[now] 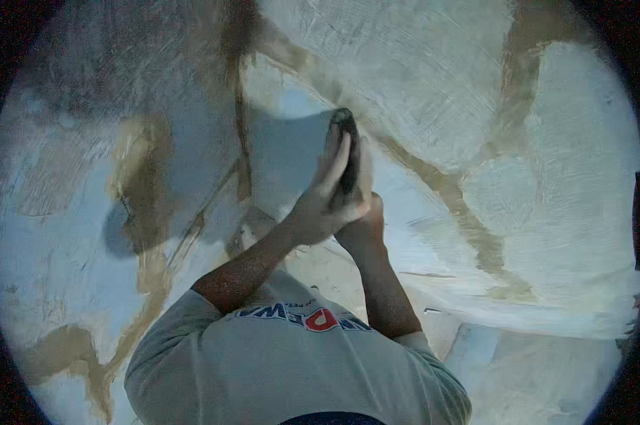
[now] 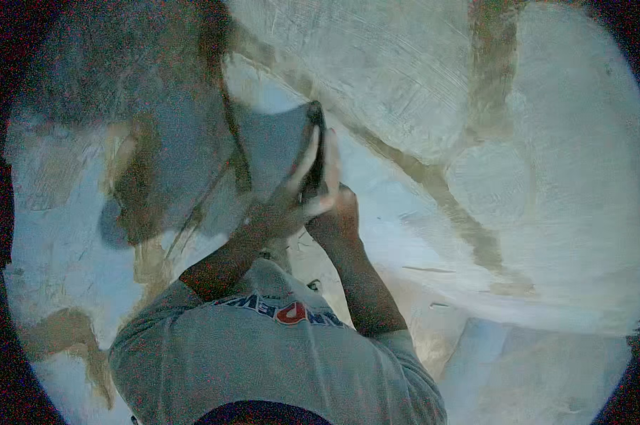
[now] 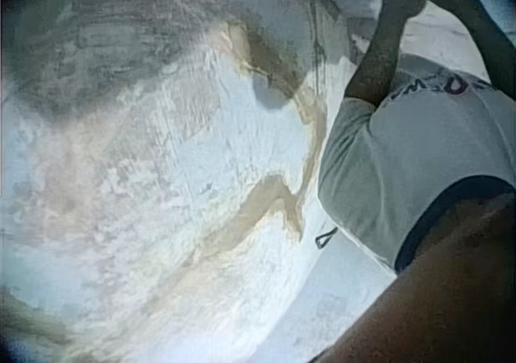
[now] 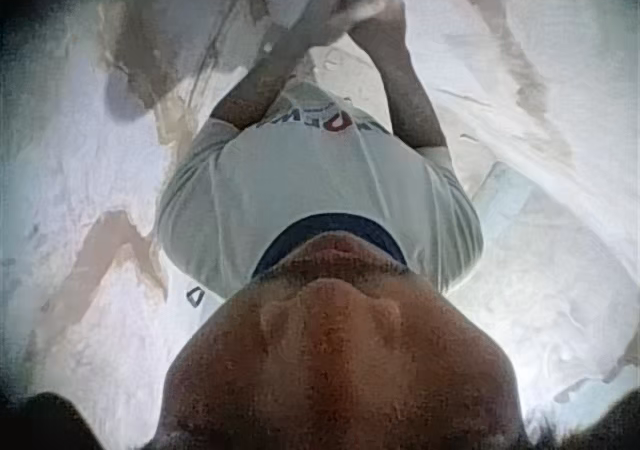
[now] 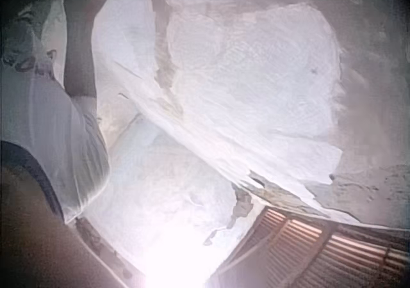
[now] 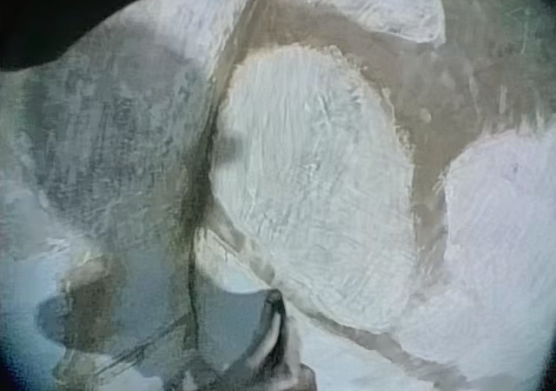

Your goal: The person applies plaster to a corner of a wall using a trowel, then smooths it with a smoothing tool.

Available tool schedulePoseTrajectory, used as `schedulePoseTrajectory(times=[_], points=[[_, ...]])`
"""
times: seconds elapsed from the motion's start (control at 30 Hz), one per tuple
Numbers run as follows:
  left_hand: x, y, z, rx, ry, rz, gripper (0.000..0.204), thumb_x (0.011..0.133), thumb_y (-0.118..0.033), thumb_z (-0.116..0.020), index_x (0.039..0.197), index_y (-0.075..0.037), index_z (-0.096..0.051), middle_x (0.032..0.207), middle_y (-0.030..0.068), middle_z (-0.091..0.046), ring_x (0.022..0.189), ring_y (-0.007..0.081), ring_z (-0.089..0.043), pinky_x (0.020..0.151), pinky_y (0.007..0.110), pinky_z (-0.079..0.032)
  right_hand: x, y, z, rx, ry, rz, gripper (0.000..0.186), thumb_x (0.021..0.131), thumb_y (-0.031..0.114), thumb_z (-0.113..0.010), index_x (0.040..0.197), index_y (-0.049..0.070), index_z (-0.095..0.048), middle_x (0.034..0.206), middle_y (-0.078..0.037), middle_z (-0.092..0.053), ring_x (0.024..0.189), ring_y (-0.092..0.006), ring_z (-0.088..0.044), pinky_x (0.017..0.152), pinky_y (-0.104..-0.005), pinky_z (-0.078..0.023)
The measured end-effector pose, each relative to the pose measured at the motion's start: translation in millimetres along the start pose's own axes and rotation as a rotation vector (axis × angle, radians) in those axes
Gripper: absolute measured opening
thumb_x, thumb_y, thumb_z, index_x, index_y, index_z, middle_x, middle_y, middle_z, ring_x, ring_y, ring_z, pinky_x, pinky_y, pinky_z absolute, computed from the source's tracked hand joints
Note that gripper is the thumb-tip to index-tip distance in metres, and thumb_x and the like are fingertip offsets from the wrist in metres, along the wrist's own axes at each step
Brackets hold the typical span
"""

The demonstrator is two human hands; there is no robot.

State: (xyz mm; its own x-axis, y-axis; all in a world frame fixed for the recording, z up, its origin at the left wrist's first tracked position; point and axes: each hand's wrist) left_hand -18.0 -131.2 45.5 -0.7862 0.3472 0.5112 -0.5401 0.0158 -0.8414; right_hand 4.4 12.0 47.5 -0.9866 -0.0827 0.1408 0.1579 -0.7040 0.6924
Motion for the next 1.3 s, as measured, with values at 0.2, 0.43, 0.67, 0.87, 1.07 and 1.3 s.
schedulePoseTrajectory(times=[0.2, 0.43, 0.67, 0.87, 1.07, 1.3], points=[[-6, 5, -35, 0.128, 0.04, -0.033, 0.093, 0.102, -0.053, -0.051, 0.164, -0.002, -0.005, 0.169, 0.0292, 0.007, 0.156, 0.0458, 0.009, 0.125, 0.057, -0.003, -21, 19, 43, 0.103, -0.07, 0.023, 0.077, 0.092, 0.019, -0.064, 0.157, 0.013, -0.024, 0.096, -0.025, -0.073, 0.089, -0.0434, -0.073, 0.077, -0.0479, -0.057], [-7, 16, -26, -0.001, -0.012, -0.105, 0.084, 0.106, -0.052, -0.043, 0.163, 0.001, -0.013, 0.169, 0.0285, 0.003, 0.157, 0.044, 0.005, 0.125, 0.055, -0.001, -13, 35, 40, 0.111, -0.024, 0.098, 0.084, 0.095, 0.011, -0.061, 0.161, 0.005, -0.01, 0.14, -0.034, -0.054, 0.12, -0.0463, -0.064, 0.095, -0.0484, -0.058], [7, 27, 14, 0.072, -0.159, -0.112, 0.077, 0.108, -0.046, -0.039, 0.163, 0.002, -0.014, 0.17, 0.0267, 0.001, 0.158, 0.0414, 0.002, 0.126, 0.05, -0.005, 30, 40, 6, 0.132, -0.046, 0.255, 0.088, 0.092, 0.016, -0.064, 0.162, 0.012, -0.012, 0.121, -0.029, -0.066, 0.095, -0.0483, -0.07, 0.075, -0.0506, -0.058], [-15, 57, 8, -0.072, -0.485, 0.099, 0.06, 0.106, -0.035, -0.053, 0.15, 0.004, -0.039, 0.152, 0.0231, -0.04, 0.144, 0.033, -0.037, 0.12, 0.042, -0.027, 27, 64, 10, 0.225, -0.016, 0.179, 0.075, 0.097, 0.012, -0.058, 0.16, 0.013, -0.018, 0.112, -0.032, -0.068, 0.098, -0.0522, -0.067, 0.081, -0.0561, -0.057], [-5, 41, -59, -1.286, -0.304, 0.506, 0.037, 0.106, -0.032, -0.059, 0.128, -0.002, -0.057, 0.12, 0.0058, -0.064, 0.111, 0.0166, -0.063, 0.097, 0.036, -0.054, -19, 24, 48, 0.123, -0.035, -0.014, 0.076, 0.096, 0.008, -0.056, 0.161, 0.006, -0.017, 0.14, -0.028, -0.058, 0.123, -0.0409, -0.064, 0.097, -0.0453, -0.056], [18, 36, -78, -1.476, -0.214, 0.508, 0.041, 0.106, -0.042, -0.056, 0.132, -0.01, -0.055, 0.113, 0.0031, -0.065, 0.102, 0.0149, -0.065, 0.092, 0.034, -0.057, -24, 4, 53, 0.07, -0.1, 0.172, 0.078, 0.096, 0.01, -0.058, 0.162, 0.014, -0.016, 0.135, -0.03, -0.06, 0.108, -0.0499, -0.067, 0.086, -0.0508, -0.06]])
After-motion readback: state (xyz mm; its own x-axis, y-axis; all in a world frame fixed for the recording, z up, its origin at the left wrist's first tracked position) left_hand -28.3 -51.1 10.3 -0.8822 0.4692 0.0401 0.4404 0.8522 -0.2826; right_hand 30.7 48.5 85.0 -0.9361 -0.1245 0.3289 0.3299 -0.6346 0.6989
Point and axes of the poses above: each hand's wrist, its own x-axis towards the middle knuckle, its own z-axis out of the back of the hand, y = z × x
